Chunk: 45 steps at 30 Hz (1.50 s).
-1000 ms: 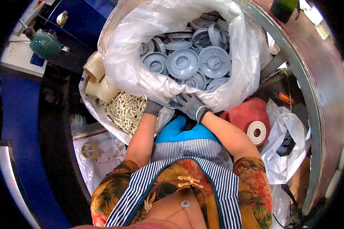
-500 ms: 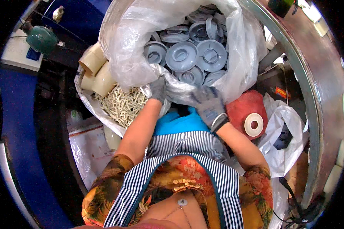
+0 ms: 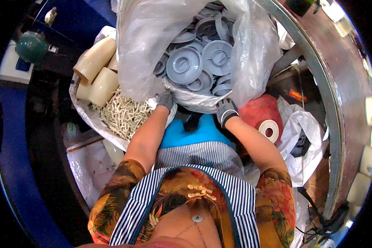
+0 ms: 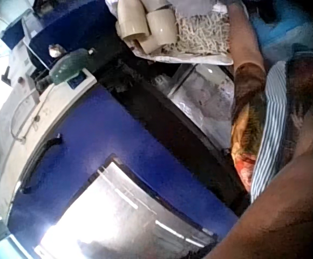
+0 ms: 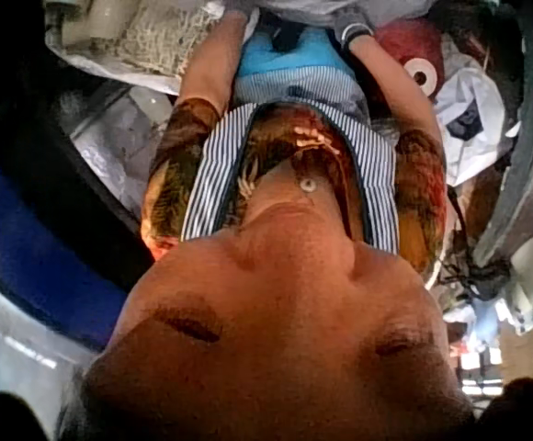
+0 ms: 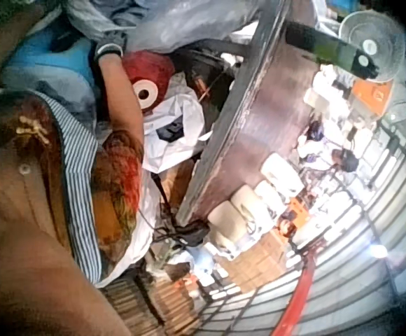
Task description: The person repeatedly picks up beige plastic cups and grey circular lids from nearby containers. They place a lid onto the rim of each cup, press it down to secure it, and then set the assembled unit aside. The process is performed one at a time in a repetitive cycle.
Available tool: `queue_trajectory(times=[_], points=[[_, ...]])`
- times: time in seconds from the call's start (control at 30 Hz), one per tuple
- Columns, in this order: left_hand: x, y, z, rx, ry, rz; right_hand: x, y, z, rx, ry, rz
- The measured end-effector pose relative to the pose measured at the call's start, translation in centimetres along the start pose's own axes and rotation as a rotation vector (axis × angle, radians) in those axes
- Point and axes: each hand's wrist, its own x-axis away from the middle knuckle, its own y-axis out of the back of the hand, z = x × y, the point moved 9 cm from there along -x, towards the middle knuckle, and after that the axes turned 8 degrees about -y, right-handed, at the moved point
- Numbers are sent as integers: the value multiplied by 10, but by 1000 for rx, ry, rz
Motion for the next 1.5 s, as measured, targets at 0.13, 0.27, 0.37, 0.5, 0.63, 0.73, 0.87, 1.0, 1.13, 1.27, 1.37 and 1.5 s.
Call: queue_trajectory(times=[0.13,0.27,0.37,0.5,0.63,0.73,0.87,1.0,1.13,1.27,1.37,1.5], points=[[46,-6,13,1405,239,-226,-23,-30,1,-47,-73,-15],[159,61,-16,1894,89,-320,-41,-42,3,-139,-83,-62],[209,163,-61,954,-307,-295,-24,-20,-1,-143,-28,-22],[167,165,-133,608,-763,-227,34,30,2,158,203,-86],[106,106,-159,412,-922,-145,75,94,-65,-16,-96,-275],[113,107,-153,639,-914,-117,56,20,-163,-138,-353,-139],[112,90,-149,693,-1008,-135,11,-40,-182,-127,-363,-152],[125,86,-169,321,-1162,-236,-81,-141,-237,-513,-383,132],[105,65,-167,197,-1038,-31,-80,-84,-212,-296,-279,120],[99,43,-173,191,-1100,-237,-9,-12,-163,34,-280,-55],[92,23,-179,310,-1308,-296,38,55,-121,-114,-249,-412],[108,81,-181,1144,-1250,389,64,92,-48,-345,96,-237]])
